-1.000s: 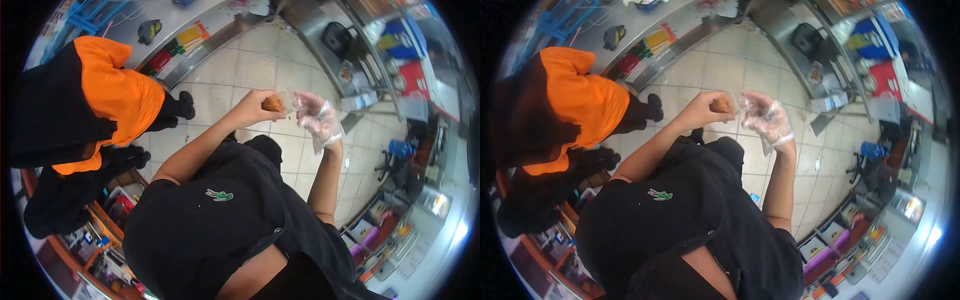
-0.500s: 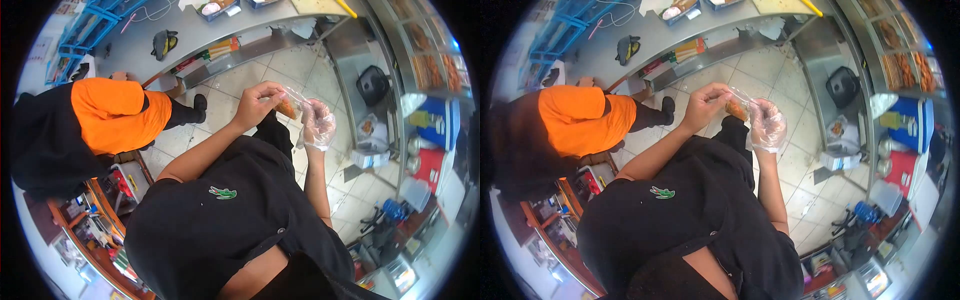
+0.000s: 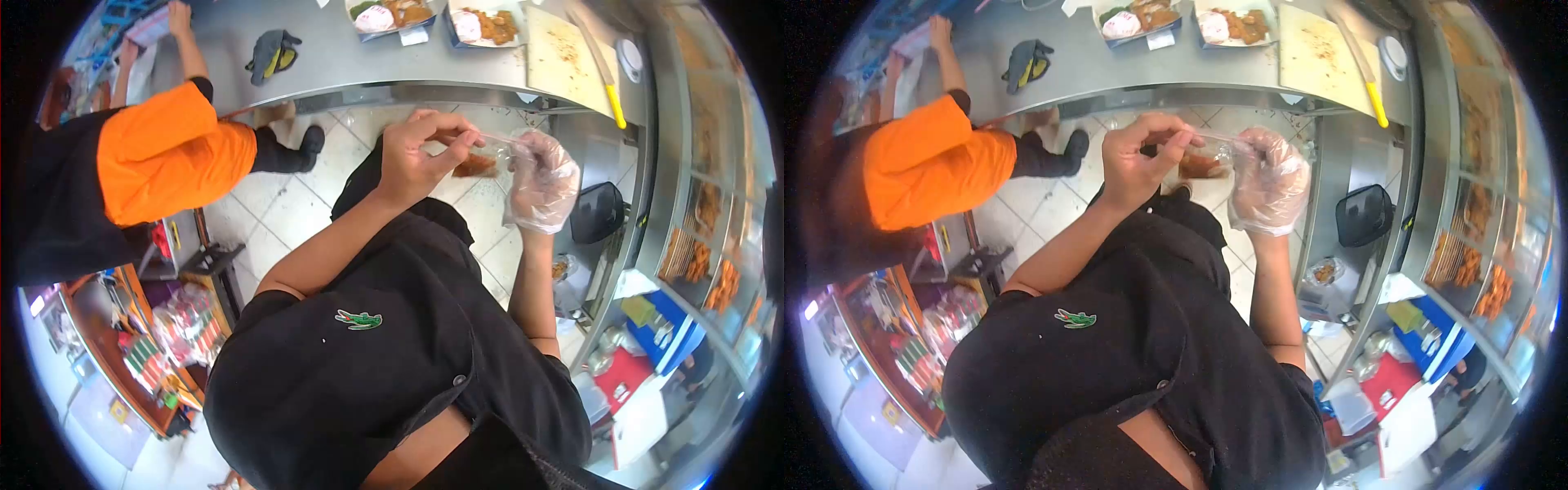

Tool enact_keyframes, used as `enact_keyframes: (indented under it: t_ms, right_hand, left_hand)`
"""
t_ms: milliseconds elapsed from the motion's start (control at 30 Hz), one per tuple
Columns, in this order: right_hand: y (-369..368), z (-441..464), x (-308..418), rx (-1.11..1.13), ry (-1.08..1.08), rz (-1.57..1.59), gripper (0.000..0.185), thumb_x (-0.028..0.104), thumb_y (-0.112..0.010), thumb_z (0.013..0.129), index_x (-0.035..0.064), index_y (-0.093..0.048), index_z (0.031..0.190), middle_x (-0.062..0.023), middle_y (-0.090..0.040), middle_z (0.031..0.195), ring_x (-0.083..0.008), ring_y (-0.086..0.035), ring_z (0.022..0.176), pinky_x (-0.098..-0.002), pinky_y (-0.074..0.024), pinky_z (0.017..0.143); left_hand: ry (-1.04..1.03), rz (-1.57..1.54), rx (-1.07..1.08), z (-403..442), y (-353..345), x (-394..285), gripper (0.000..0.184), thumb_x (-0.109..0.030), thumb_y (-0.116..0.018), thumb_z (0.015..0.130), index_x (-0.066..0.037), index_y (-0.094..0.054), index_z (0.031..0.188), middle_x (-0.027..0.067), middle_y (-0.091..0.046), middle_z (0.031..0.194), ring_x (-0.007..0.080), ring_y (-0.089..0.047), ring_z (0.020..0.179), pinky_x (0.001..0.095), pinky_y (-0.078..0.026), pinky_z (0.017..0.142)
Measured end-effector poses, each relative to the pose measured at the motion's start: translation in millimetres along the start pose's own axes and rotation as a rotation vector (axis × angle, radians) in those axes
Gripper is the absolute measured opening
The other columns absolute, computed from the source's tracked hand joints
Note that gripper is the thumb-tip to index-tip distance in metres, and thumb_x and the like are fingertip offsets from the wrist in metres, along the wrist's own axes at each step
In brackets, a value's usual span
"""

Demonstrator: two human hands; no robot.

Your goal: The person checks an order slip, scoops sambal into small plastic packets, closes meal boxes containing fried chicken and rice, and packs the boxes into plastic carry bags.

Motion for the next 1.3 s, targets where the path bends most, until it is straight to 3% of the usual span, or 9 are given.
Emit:
enact_keyframes:
  t_ms: [233,367,400,733,1033,1133,1167,1233,1300]
  right_hand:
    - [-61.8,57.2,-44.2,0.157,-0.268,0.164,0.010,-0.003,-0.072,0.087,0.0021,-0.066,0.093,-0.0087,-0.070,0.089,-0.0115,-0.063,0.072,-0.0257,-0.0495,0.063]
    - [-108.6,93.3,-42.4,0.402,-0.198,0.031,0.013,-0.008,-0.071,0.085,-0.0015,-0.066,0.095,-0.0088,-0.068,0.092,-0.0124,-0.062,0.080,-0.0249,-0.0501,0.071]
    - [-114.8,101.3,-44.9,0.372,-0.160,-0.010,0.018,-0.005,-0.076,0.080,0.0033,-0.066,0.092,-0.0104,-0.071,0.084,-0.0172,-0.065,0.068,-0.0280,-0.0503,0.060]
    - [-161.1,152.9,-52.4,0.597,-0.110,-0.079,0.020,-0.004,-0.076,0.079,0.0070,-0.065,0.092,-0.0073,-0.067,0.080,-0.0166,-0.064,0.065,-0.0271,-0.0492,0.056]
    - [-164.8,176.2,-56.1,0.724,0.043,-0.075,0.020,-0.006,-0.077,0.074,0.0050,-0.069,0.090,-0.0099,-0.062,0.076,-0.0261,-0.060,0.065,-0.0333,-0.0468,0.060]
    - [-167.0,200.6,-56.2,0.802,0.123,-0.153,0.021,-0.008,-0.074,0.079,0.0040,-0.069,0.095,-0.0095,-0.066,0.081,-0.0221,-0.064,0.073,-0.0317,-0.0509,0.068]
    - [-166.1,212.0,-70.3,0.739,0.041,-0.006,0.015,0.006,-0.076,0.082,0.0120,-0.067,0.093,-0.0064,-0.069,0.082,-0.0274,-0.067,0.071,-0.0363,-0.0512,0.064]
    - [-168.7,241.9,-69.1,0.743,-0.101,-0.034,0.009,0.007,-0.072,0.087,0.0096,-0.067,0.094,-0.0056,-0.069,0.079,-0.0228,-0.069,0.074,-0.0340,-0.0540,0.068]
    - [-178.4,270.2,-44.8,0.753,0.480,-0.206,0.009,0.009,-0.071,0.089,0.0081,-0.067,0.097,-0.0069,-0.067,0.077,-0.0242,-0.067,0.071,-0.0352,-0.0532,0.067]
  left_hand:
    - [-0.047,0.112,-0.030,65.4,26.8,52.6,0.010,-0.019,-0.081,0.084,-0.013,-0.075,0.088,-0.0048,-0.075,0.077,0.0082,-0.068,0.064,0.0328,-0.044,0.088]
    - [-0.042,0.183,-0.017,88.9,41.0,80.8,0.011,-0.019,-0.082,0.082,-0.015,-0.073,0.087,-0.0052,-0.074,0.075,0.0083,-0.065,0.060,0.0337,-0.045,0.088]
    - [-0.042,0.195,-0.010,93.0,44.0,83.9,0.011,-0.018,-0.082,0.082,-0.015,-0.073,0.087,-0.0053,-0.073,0.074,0.0084,-0.065,0.060,0.0338,-0.045,0.088]
    - [0.037,0.293,-0.019,127.9,63.7,106.6,0.018,-0.013,-0.085,0.076,-0.015,-0.073,0.090,-0.0031,-0.071,0.070,0.0117,-0.066,0.062,0.0361,-0.046,0.091]
    - [0.163,0.326,-0.002,131.3,64.1,107.2,0.010,-0.006,-0.076,0.086,-0.008,-0.075,0.096,0.0032,-0.077,0.093,0.0159,-0.071,0.084,0.0394,-0.049,0.093]
    - [0.375,0.275,-0.114,131.4,73.2,118.3,0.015,-0.004,-0.073,0.089,-0.005,-0.072,0.103,0.0066,-0.075,0.104,0.0161,-0.069,0.097,0.0349,-0.051,0.090]
    - [0.442,0.138,-0.260,127.7,81.1,128.0,0.023,-0.001,-0.071,0.090,-0.003,-0.069,0.112,0.0093,-0.074,0.111,0.0167,-0.067,0.104,0.0307,-0.052,0.089]
    - [0.630,0.076,-0.313,107.4,93.5,146.8,0.028,-0.002,-0.067,0.093,-0.004,-0.064,0.121,0.0090,-0.073,0.111,0.0162,-0.067,0.105,0.0295,-0.051,0.093]
    - [0.837,0.167,-0.162,73.6,100.1,172.4,0.027,-0.009,-0.068,0.092,-0.004,-0.065,0.119,0.0101,-0.073,0.110,0.0237,-0.069,0.099,0.0326,-0.052,0.090]
Point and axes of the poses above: each hand's wrist, its own z-axis towards the middle knuckle, its own y-axis out of the back of the hand, x = y × z, the point moved 8 cm from there along z, towards the middle knuckle
